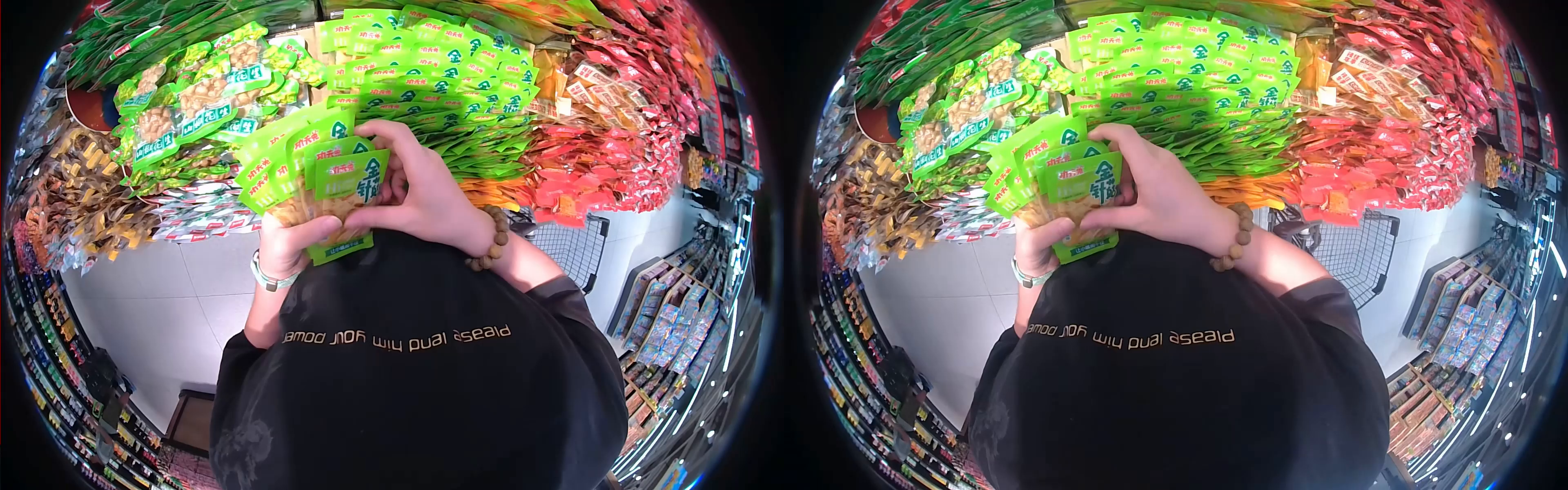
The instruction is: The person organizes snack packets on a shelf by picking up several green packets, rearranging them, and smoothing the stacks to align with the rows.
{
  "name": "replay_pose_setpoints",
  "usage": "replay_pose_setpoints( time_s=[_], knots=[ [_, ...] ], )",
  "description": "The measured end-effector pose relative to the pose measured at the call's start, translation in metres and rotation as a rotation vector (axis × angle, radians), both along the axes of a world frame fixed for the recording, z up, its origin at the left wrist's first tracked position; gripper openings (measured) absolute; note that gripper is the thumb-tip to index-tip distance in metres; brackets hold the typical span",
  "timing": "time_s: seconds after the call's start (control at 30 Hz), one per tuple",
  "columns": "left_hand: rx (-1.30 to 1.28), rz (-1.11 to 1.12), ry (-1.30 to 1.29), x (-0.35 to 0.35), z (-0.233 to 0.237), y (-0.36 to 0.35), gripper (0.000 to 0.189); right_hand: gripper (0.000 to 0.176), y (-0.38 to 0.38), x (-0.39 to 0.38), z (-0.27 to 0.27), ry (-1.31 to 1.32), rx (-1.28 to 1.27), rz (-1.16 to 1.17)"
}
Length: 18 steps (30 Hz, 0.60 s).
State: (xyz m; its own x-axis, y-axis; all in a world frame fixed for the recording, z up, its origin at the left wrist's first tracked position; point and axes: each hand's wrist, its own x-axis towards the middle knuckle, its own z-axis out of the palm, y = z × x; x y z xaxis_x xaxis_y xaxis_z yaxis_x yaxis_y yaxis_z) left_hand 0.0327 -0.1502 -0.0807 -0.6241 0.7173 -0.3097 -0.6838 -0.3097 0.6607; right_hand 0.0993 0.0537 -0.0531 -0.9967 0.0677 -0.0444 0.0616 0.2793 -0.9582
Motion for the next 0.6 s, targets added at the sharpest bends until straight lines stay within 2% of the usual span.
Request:
replay_pose_setpoints(
  time_s=[0.1, 0.2, 0.3, 0.37, 0.4, 0.43, 0.53, 0.57, 0.6],
  knots=[
    [0.032, 0.06, 0.006, 0.0, -0.005, -0.002, 0.067, 0.083, 0.003, 0.0, -0.003, -0.131, -0.054, 0.0],
    [0.001, 0.041, -0.015, -0.001, -0.006, -0.005, 0.067, 0.07, 0.004, 0.003, 0.002, -0.137, -0.127, -0.05],
    [0.074, 0.105, -0.002, 0.001, -0.011, -0.005, 0.065, 0.054, 0.012, 0.009, -0.005, -0.077, -0.028, -0.11],
    [0.037, 0.064, 0.014, -0.001, -0.025, -0.016, 0.066, 0.038, 0.025, 0.016, -0.01, -0.138, -0.051, -0.122],
    [0.019, 0.044, 0.023, -0.003, -0.03, -0.02, 0.066, 0.03, 0.029, 0.016, -0.014, -0.041, -0.176, -0.211],
    [0.094, 0.044, 0.008, -0.005, -0.023, -0.012, 0.066, 0.026, 0.035, 0.017, 0.006, -0.087, -0.273, -0.252],
    [0.249, 0.045, 0.0, -0.008, -0.009, 0.006, 0.067, 0.026, 0.073, 0.022, 0.018, 0.132, -0.153, -0.466],
    [0.255, 0.046, 0.022, -0.008, -0.01, 0.006, 0.068, 0.024, 0.088, 0.022, 0.021, 0.306, -0.168, -0.333],
    [0.261, 0.046, 0.044, -0.009, -0.011, 0.006, 0.068, 0.023, 0.095, 0.025, 0.026, 0.327, -0.104, -0.344]
  ],
)
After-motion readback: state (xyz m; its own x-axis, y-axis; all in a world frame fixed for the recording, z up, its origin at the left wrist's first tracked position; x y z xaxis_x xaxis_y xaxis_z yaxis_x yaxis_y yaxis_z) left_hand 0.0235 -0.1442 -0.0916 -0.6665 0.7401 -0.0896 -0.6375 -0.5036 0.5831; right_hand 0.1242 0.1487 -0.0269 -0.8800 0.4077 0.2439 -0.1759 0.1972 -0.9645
